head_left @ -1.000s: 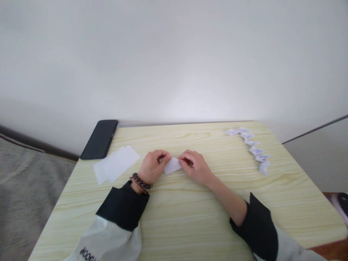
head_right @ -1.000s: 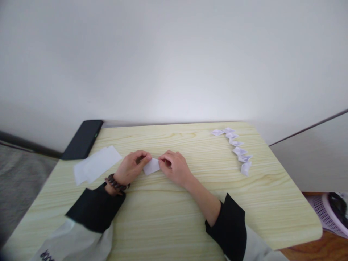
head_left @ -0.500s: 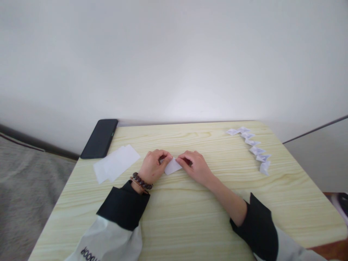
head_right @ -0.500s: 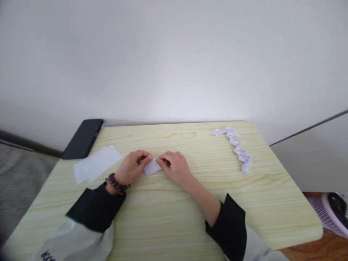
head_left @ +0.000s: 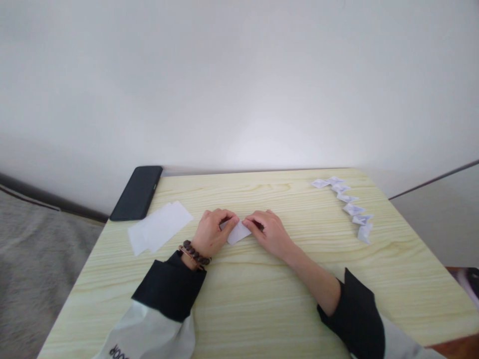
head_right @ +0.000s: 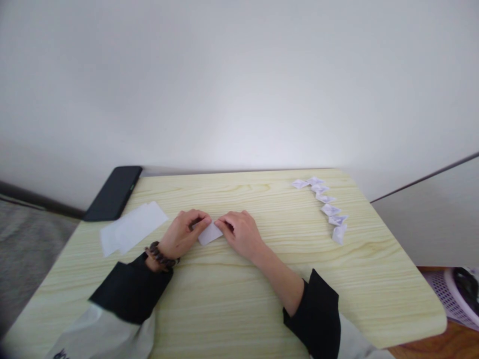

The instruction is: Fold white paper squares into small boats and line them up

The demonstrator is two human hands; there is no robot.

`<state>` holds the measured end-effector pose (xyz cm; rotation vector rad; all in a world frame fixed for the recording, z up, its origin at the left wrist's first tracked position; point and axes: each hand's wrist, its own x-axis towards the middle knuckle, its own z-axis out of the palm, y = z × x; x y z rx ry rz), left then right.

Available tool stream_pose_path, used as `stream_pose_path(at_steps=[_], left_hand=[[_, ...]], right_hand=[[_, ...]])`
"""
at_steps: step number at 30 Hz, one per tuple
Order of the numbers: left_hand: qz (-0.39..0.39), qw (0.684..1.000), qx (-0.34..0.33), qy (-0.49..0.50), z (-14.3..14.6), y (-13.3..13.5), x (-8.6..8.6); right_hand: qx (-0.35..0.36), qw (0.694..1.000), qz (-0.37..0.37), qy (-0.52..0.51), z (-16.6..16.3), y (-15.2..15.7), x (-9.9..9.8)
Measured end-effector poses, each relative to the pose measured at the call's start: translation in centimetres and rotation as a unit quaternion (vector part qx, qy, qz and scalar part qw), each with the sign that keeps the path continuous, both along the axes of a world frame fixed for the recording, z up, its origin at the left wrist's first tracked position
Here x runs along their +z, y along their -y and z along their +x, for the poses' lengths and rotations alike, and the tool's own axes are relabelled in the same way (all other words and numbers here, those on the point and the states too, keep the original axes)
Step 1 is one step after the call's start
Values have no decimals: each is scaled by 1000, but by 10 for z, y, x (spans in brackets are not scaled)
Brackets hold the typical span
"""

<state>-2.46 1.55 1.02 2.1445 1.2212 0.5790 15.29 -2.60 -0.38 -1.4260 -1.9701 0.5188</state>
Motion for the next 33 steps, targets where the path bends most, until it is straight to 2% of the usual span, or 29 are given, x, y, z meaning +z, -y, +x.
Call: stream_pose_path(at_steps=[7, 15, 19, 33], left_hand=[[20, 1000, -3, 4, 4, 2, 0], [-58, 994, 40, 81, 0, 1, 6], [-85, 990, 57, 93, 0, 1, 7], [-117, 984, 64, 117, -1, 1, 11]], right_hand=[[3, 1000, -2, 16, -2, 1, 3], [53, 999, -14, 2, 3, -1, 3], [52, 998, -16, -7, 5, -1, 3], [79, 993, -21, -89, 7, 0, 5]])
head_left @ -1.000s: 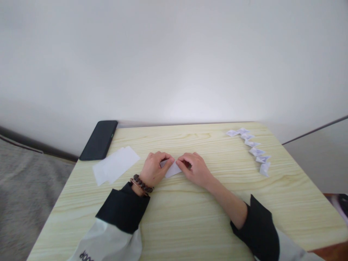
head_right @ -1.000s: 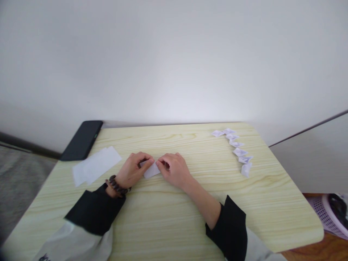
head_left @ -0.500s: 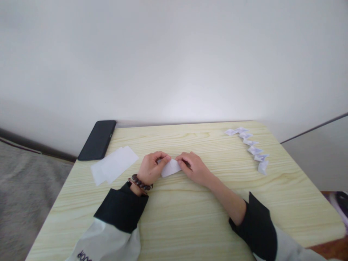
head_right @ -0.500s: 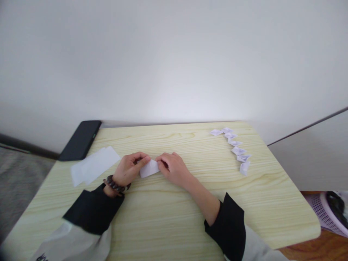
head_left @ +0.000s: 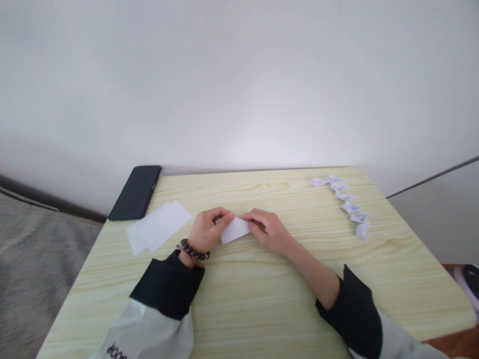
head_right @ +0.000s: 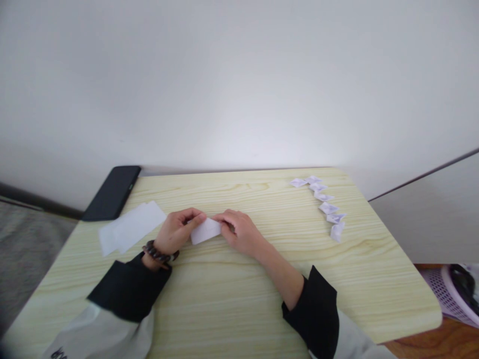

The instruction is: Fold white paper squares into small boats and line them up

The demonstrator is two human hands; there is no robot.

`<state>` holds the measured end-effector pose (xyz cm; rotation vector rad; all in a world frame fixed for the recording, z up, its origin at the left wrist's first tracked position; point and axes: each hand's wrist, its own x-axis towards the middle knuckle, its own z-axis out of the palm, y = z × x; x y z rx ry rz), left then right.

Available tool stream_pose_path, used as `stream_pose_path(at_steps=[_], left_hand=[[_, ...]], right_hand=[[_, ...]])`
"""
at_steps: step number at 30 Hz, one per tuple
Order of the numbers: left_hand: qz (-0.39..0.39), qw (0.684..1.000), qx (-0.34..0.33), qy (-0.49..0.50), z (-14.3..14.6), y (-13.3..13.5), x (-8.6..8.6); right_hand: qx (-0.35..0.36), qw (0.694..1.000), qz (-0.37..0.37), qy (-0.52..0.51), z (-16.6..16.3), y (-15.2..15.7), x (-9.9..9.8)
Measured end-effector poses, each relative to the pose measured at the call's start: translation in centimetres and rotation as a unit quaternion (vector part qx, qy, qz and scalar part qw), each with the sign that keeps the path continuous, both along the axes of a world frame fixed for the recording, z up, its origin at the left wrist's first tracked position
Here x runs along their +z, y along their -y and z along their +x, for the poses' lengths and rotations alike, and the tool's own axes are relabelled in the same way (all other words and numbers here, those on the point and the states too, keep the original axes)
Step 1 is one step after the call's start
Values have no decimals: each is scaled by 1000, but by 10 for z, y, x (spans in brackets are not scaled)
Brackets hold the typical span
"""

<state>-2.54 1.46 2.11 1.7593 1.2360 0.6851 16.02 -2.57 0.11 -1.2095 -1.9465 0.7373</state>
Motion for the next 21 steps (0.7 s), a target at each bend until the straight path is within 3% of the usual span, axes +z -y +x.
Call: stream_pose_path(at_steps=[11, 21], left_hand=[[31, 998, -60, -11, 1, 2, -2], [86, 991, -100, -29, -3, -2, -10]], right_hand=[[-39, 999, 4, 30, -4, 1, -1], [-106, 992, -11, -67, -2, 0, -3]])
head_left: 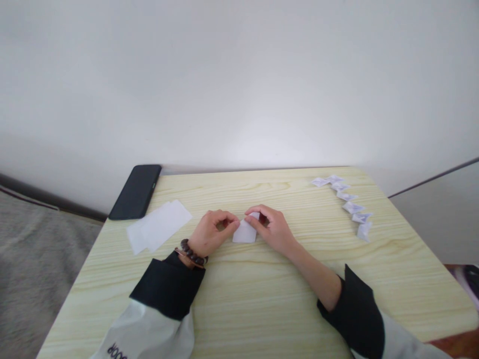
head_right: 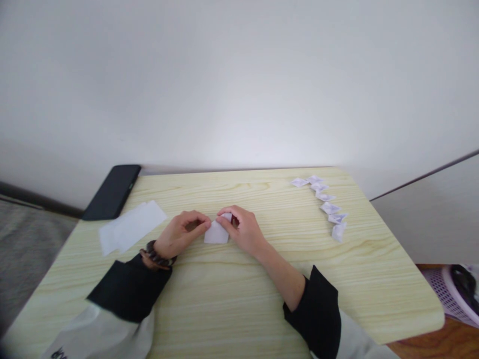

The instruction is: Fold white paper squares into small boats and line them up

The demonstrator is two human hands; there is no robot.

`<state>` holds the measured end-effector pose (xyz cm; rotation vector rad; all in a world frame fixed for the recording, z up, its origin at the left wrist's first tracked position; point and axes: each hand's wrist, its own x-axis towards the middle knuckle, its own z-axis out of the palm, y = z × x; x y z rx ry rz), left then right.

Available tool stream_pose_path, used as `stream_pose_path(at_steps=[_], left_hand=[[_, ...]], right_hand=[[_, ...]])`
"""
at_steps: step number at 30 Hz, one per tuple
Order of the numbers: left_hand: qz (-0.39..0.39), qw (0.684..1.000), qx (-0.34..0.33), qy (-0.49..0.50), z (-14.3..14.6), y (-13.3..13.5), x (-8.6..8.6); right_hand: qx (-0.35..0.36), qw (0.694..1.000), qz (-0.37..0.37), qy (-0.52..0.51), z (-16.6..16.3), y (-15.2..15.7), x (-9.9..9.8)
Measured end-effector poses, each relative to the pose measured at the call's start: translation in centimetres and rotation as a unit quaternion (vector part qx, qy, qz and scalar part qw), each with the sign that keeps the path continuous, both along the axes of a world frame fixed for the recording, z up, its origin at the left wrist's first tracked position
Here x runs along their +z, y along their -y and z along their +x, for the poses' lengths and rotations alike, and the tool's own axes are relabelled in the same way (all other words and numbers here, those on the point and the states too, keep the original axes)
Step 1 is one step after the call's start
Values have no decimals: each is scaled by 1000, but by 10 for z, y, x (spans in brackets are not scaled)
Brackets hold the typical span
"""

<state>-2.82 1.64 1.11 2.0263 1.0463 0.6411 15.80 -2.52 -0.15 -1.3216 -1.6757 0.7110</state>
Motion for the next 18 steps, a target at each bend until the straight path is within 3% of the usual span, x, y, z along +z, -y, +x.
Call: stream_pose_path(at_steps=[4, 8, 13, 18], left_hand=[[-32, 999, 5, 27, 1, 1, 0], [-68, 993, 74, 67, 1, 2, -2], [-100, 970, 155, 158, 0, 0, -6], [-119, 964, 150, 183, 1, 0, -4]], right_hand=[[-6, 1000, -4, -8, 0, 0, -1], [-20, 999, -4, -48, 0, 1, -2], [48, 998, 35, -17, 1, 2, -1], [93, 993, 77, 11, 1, 1, -4]])
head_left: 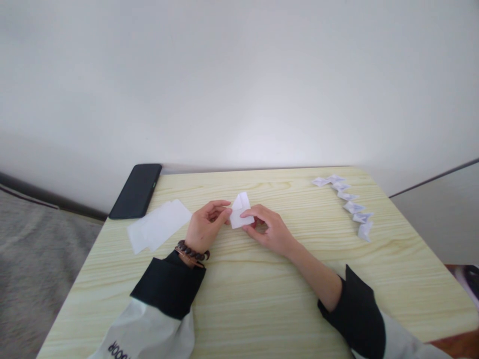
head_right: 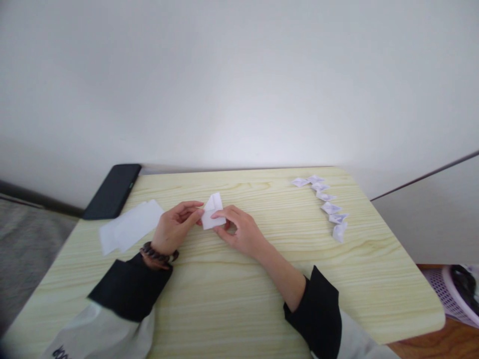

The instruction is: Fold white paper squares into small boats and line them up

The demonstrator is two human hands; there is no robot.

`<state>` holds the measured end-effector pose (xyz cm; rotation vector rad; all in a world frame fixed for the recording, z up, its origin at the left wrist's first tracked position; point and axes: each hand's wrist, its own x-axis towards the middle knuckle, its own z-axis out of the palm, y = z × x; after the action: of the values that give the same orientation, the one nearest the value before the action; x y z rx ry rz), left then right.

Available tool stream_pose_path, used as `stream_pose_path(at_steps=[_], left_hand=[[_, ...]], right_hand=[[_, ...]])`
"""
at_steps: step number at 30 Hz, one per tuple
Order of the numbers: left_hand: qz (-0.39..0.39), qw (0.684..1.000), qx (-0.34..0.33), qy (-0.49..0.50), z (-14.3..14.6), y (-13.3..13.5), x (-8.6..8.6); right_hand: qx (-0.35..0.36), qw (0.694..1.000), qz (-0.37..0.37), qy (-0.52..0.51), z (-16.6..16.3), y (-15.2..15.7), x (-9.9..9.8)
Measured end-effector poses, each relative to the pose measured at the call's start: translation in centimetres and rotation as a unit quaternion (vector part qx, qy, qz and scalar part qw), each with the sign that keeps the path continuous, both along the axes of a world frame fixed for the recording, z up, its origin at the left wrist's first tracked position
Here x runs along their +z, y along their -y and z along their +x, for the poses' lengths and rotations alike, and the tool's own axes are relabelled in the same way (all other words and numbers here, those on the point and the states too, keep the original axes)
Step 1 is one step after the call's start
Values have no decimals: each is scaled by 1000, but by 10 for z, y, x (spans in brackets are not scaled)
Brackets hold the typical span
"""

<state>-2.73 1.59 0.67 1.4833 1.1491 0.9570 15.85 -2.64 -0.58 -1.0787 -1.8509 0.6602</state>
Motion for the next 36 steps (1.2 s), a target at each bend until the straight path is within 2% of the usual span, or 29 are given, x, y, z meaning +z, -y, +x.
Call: stream_pose_path(at_steps=[12, 20, 26, 31, 36], left_hand=[[21, 996, -55, -66, -1, 2, 3], [-7, 996, -62, -63, 0, 2, 5], [-34, 998, -60, -3, 0, 2, 5], [-26, 998, -58, 6, -2, 1, 1], [-34, 996, -85, -8, -3, 2, 2]], right_hand=[[1, 1000, 3, -5, 0, -2, 0], [-81, 996, 28, -11, 1, -2, -4], [-53, 997, 47, -17, 1, 1, -2], [-17, 999, 24, -13, 1, -1, -5], [-36, 999, 25, -16, 3, -2, -1]])
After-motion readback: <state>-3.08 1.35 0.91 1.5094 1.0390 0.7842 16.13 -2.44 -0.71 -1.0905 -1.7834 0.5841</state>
